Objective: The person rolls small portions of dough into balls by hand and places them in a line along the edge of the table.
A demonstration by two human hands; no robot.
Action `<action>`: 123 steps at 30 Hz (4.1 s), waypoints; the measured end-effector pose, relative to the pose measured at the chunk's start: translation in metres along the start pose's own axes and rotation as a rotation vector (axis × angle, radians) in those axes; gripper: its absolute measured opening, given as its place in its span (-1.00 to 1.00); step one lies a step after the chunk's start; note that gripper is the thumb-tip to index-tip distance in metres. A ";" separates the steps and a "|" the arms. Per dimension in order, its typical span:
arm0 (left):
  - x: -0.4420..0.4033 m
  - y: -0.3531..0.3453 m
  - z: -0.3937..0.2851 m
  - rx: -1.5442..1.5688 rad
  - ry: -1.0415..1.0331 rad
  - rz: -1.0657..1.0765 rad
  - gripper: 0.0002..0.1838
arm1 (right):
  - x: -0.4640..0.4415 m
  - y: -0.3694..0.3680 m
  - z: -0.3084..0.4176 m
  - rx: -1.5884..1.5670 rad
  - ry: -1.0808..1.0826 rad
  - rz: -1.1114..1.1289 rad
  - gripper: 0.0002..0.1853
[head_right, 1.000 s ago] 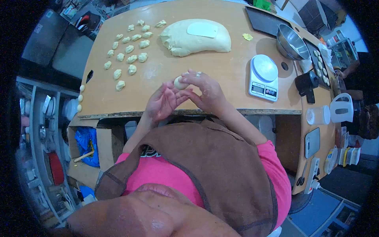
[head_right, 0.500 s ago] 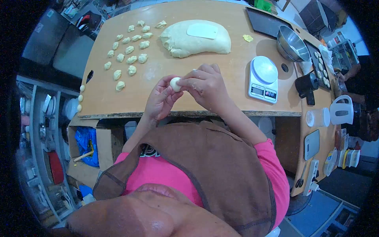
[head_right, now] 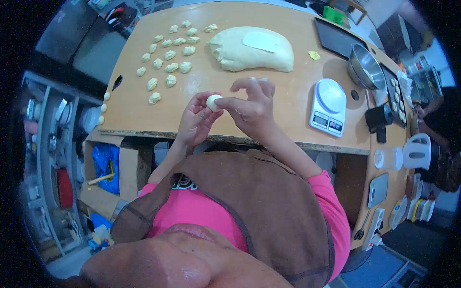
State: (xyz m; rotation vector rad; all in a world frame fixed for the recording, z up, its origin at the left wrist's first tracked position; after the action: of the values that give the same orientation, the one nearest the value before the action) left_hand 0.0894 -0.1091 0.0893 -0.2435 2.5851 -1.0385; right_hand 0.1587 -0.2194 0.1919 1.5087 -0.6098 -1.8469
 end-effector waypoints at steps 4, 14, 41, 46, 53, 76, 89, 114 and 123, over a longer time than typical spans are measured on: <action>0.008 0.025 -0.009 0.138 -0.015 -0.009 -0.60 | -0.005 0.000 -0.007 -0.174 -0.077 0.002 -0.64; 0.068 0.305 -0.299 -1.071 -0.410 -0.861 -0.53 | 0.115 -0.052 -0.090 -0.175 -0.492 0.231 -0.38; -0.017 0.348 -0.313 -2.003 0.280 -0.563 -0.50 | 0.129 -0.061 -0.091 -0.202 -0.586 0.199 -0.28; -0.049 0.318 -0.232 -2.075 0.527 -0.326 -0.63 | 0.130 -0.055 -0.090 -0.245 -0.567 0.146 -0.29; -0.057 0.307 -0.260 -2.072 0.443 -0.380 -0.72 | 0.129 -0.045 -0.085 -0.266 -0.507 0.082 -0.32; -0.118 0.034 -0.059 -1.717 -0.142 0.270 -0.63 | 0.146 -0.043 -0.118 -0.642 -0.653 -0.167 -0.48; -0.085 -0.014 -0.065 -1.678 -0.492 0.339 0.01 | 0.016 -0.028 -0.115 -0.168 -0.248 0.135 -0.55; 0.053 0.131 -0.107 -1.290 -0.705 -0.366 -0.37 | 0.036 -0.141 -0.108 -0.235 -0.289 0.513 -0.42; 0.052 0.134 -0.108 -1.296 -0.663 -0.388 -0.37 | 0.055 -0.107 -0.163 -0.109 -0.330 0.470 -0.62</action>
State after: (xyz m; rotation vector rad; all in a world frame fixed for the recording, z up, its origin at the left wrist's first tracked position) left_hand -0.0034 0.0414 0.0553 -1.1608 2.1748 0.7075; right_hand 0.2896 -0.1796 0.0426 0.8947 -0.9132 -1.7269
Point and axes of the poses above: each hand's wrist, its own x-axis away from the middle knuckle, its own y-axis out of the back of the hand, z = x × y, the point moved 8 cm from there along -x, towards the middle knuckle, and after that the axes turned 10 degrees about z, right-handed, at the moved point
